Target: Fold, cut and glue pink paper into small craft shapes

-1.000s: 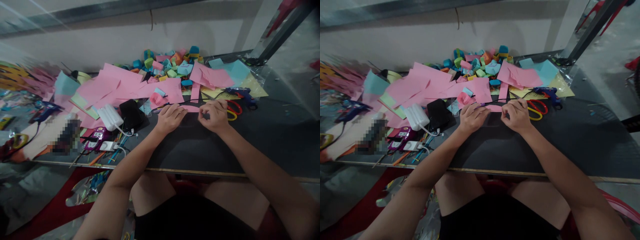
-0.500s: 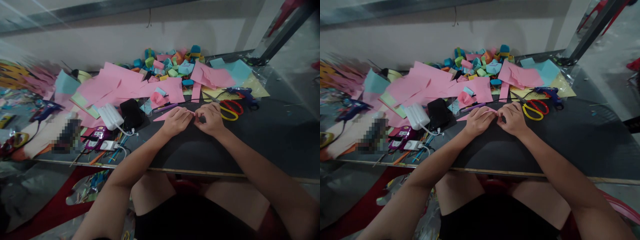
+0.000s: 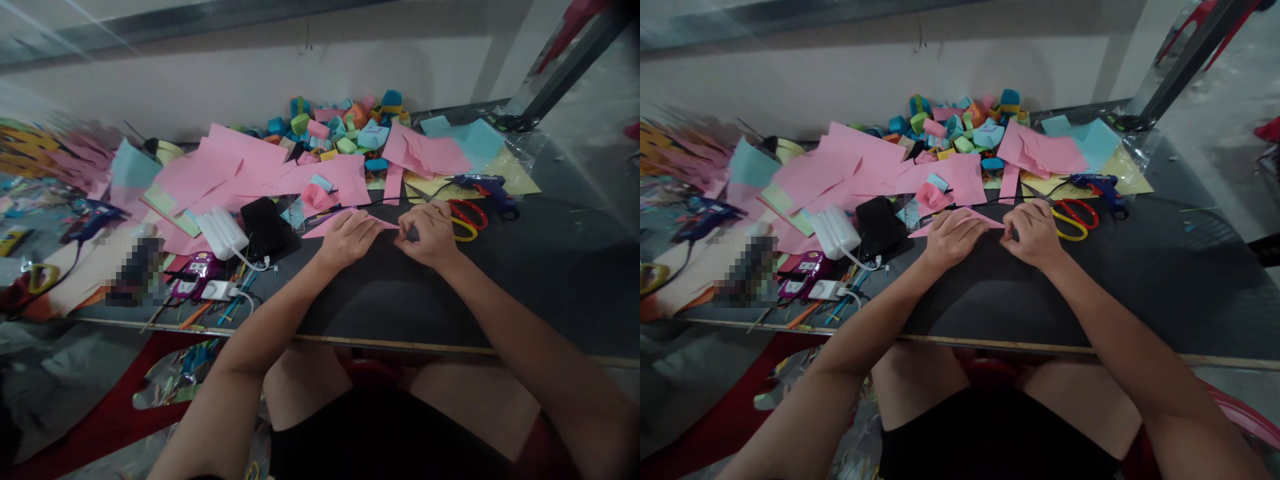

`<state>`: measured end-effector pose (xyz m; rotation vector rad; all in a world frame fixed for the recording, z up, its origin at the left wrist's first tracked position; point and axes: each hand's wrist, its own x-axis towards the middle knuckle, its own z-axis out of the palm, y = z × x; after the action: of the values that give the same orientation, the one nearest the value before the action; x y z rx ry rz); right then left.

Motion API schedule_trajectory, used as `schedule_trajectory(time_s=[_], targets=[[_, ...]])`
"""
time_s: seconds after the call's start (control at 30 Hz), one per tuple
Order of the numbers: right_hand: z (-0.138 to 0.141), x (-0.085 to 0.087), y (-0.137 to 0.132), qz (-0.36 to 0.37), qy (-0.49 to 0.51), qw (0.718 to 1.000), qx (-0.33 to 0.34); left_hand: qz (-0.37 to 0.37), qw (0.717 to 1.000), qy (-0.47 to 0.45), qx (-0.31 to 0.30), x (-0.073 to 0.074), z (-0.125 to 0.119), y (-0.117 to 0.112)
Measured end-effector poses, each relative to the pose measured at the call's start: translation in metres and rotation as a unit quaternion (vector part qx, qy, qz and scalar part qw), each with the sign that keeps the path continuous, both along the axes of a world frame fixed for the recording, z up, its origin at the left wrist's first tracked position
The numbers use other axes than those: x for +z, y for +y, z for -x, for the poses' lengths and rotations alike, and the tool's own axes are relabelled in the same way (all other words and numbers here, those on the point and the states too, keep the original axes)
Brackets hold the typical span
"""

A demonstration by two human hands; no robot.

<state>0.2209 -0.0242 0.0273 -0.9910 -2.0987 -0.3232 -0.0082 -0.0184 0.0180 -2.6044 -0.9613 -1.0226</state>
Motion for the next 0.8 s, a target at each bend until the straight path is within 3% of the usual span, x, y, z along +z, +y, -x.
schedule_trajectory(time_s=[0.13,0.3,0.43,0.53,0.6,0.67,0.7,0.77,0.8], targets=[[-0.002,0.002,0.0,0.003,-0.003,1.0,-0.012,0.007,1.0,0.009,0.001,0.004,0.0,0.0],[-0.006,0.002,0.003,0.01,-0.008,0.999,-0.029,-0.055,0.998,0.024,0.019,0.003,0.002,0.001],[-0.013,0.003,0.006,0.011,0.008,0.999,-0.041,-0.06,0.998,0.002,0.026,-0.001,0.007,0.005],[-0.015,0.005,0.006,-0.012,0.07,0.997,-0.038,-0.047,0.998,-0.014,0.041,-0.005,0.014,0.009],[-0.011,0.006,0.006,0.033,0.154,0.987,-0.024,-0.038,0.998,-0.01,0.049,-0.006,0.018,0.009],[-0.004,0.006,0.005,0.176,0.269,0.947,0.017,-0.035,0.998,0.008,0.042,-0.006,0.019,0.007],[0.001,0.006,0.004,0.276,0.326,0.903,0.048,-0.035,0.999,0.021,0.031,-0.005,0.019,0.005],[0.01,0.006,0.002,0.468,0.387,0.787,0.11,-0.031,0.998,0.048,-0.007,-0.003,0.017,0.001],[0.013,0.007,0.001,0.528,0.394,0.742,0.127,-0.025,0.998,0.058,-0.029,-0.002,0.015,-0.001]])
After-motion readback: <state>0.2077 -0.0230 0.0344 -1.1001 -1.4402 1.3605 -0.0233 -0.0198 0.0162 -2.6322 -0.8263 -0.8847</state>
